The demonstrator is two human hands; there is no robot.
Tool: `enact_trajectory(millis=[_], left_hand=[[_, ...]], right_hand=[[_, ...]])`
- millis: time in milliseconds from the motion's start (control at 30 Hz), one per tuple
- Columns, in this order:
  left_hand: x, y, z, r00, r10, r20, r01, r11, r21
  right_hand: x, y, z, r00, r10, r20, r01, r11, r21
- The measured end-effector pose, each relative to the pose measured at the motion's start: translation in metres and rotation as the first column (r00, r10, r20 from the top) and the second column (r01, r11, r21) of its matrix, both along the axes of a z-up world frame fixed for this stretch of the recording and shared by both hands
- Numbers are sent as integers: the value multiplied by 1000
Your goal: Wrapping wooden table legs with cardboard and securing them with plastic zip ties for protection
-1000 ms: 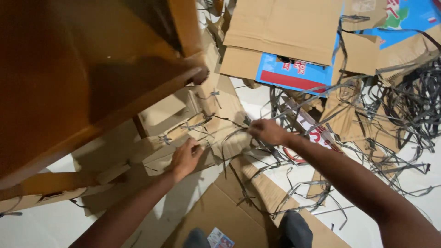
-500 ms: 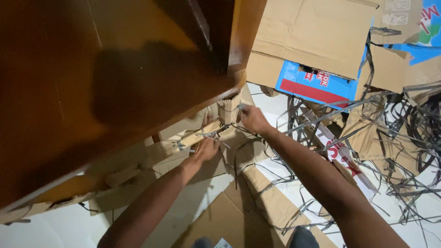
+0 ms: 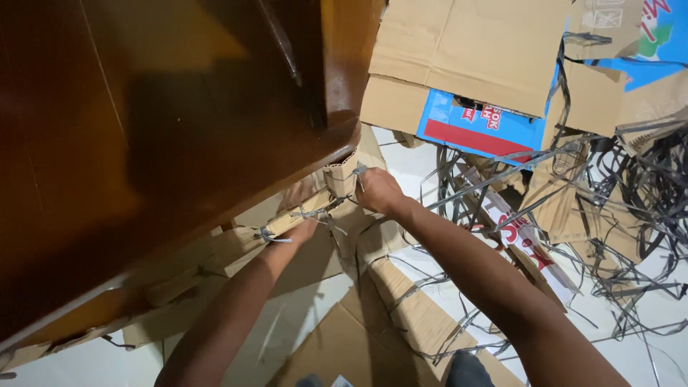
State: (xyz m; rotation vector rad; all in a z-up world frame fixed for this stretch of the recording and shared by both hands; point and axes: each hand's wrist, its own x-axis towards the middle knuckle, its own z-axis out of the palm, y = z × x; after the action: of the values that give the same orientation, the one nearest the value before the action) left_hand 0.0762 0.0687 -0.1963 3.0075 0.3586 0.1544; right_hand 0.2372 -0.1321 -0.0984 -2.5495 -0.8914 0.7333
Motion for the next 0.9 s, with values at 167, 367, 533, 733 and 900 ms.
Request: enact_trajectory(millis=[167, 367, 533, 733, 900], left_hand=[[-14, -9, 24, 965, 199, -168, -240, 931, -274], [-53, -33, 8, 879, 452, -151, -439, 643, -627], [-58, -74, 110, 921, 363, -139, -322, 514, -795], [-39, -55, 64, 856, 381, -351, -508, 484, -713], [-55, -79, 132, 944, 276, -178, -314, 600, -736]], right_hand=[[-14, -14, 34, 999, 43, -21, -40, 992, 117], [-46, -47, 58, 998, 17, -57, 0, 961, 275], [-75, -45, 93, 999, 34, 33, -44, 933, 358], [-75, -27, 97, 1000, 15, 3, -16, 929, 369], [-81, -20, 100, 998, -47, -32, 55, 930, 363]])
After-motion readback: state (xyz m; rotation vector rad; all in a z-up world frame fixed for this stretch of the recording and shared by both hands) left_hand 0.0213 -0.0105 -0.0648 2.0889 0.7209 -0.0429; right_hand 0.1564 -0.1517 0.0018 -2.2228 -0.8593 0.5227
